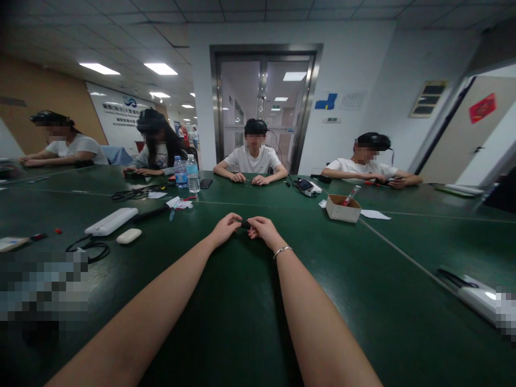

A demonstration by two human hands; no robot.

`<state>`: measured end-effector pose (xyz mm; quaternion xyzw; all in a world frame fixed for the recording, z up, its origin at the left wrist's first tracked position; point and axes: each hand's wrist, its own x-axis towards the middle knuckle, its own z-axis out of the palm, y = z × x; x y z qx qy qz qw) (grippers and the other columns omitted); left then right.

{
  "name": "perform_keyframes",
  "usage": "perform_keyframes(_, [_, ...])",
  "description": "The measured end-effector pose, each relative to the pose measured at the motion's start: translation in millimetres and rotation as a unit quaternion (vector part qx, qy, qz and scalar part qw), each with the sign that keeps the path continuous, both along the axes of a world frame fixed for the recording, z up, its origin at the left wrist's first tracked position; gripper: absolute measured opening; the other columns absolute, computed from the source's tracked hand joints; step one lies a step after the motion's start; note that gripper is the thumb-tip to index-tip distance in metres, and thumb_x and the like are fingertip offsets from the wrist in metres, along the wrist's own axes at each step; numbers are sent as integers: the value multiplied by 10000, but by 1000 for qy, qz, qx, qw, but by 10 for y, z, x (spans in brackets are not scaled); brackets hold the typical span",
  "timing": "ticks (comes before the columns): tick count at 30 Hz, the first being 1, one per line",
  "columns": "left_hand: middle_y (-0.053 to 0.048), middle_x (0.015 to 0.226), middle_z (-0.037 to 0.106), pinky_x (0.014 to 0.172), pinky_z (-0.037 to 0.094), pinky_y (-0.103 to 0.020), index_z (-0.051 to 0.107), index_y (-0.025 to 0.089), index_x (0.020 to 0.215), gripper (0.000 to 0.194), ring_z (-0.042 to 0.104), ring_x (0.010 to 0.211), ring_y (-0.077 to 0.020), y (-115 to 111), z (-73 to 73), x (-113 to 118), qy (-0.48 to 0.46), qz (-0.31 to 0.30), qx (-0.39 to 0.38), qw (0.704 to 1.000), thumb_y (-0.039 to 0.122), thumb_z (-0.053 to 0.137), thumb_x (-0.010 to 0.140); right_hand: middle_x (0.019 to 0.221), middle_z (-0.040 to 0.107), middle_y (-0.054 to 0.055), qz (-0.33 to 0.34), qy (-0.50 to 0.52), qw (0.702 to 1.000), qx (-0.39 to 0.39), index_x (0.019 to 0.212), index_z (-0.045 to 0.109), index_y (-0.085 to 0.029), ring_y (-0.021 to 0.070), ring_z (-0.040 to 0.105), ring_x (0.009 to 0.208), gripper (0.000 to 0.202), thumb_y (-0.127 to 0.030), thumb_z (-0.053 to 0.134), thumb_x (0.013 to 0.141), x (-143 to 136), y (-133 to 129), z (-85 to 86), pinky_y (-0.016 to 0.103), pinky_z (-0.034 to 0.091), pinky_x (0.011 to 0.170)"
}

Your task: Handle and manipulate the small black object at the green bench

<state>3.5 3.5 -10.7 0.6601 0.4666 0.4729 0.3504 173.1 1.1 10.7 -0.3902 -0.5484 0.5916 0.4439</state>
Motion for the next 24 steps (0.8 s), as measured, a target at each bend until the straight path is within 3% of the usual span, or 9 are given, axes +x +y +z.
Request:
perform_keyframes(4, [9,659,556,556,411,-224,550,173,922,241,505,554,-99,5,3,-2,-9,-12,-26,1000,362,458,804,508,584,22,4,7,1000,4,825,589,-93,97,558,407,71,-159,569,842,5,3,-8,156,480,402])
perform_keyframes(8, [3,716,574,614,419,-220,560,178,948,230,526,634,-104,-10,9,-3,4,-12,5,1000,304,532,758,519,594,31,5,5,1000,5,830,586,-88,96,560,409,76,-135,532,855,7,4,-5,154,481,407])
perform_keyframes(12, [0,698,573,582,418,-230,558,178,950,271,511,586,-107,-43,34,5,24,-21,-3,999,375,421,823,522,603,38,6,6,1000,-1,822,583,-92,94,563,411,83,-123,517,860,5,0,5,149,482,411])
perform_keyframes(16, [-7,819,592,618,426,-229,555,196,994,248,513,611,-97,-82,56,21,54,-27,27,998,317,465,797,515,601,37,1,6,1000,-3,816,582,-92,96,565,410,88,-113,511,864,-6,-6,13,149,484,411])
perform_keyframes(24, [4,716,560,580,401,-225,554,206,1007,277,508,627,-118,-82,62,2,36,-14,6,999,345,414,813,523,605,39,6,6,1000,-5,820,583,-93,96,566,410,88,-105,510,867,-10,0,6,152,490,412])
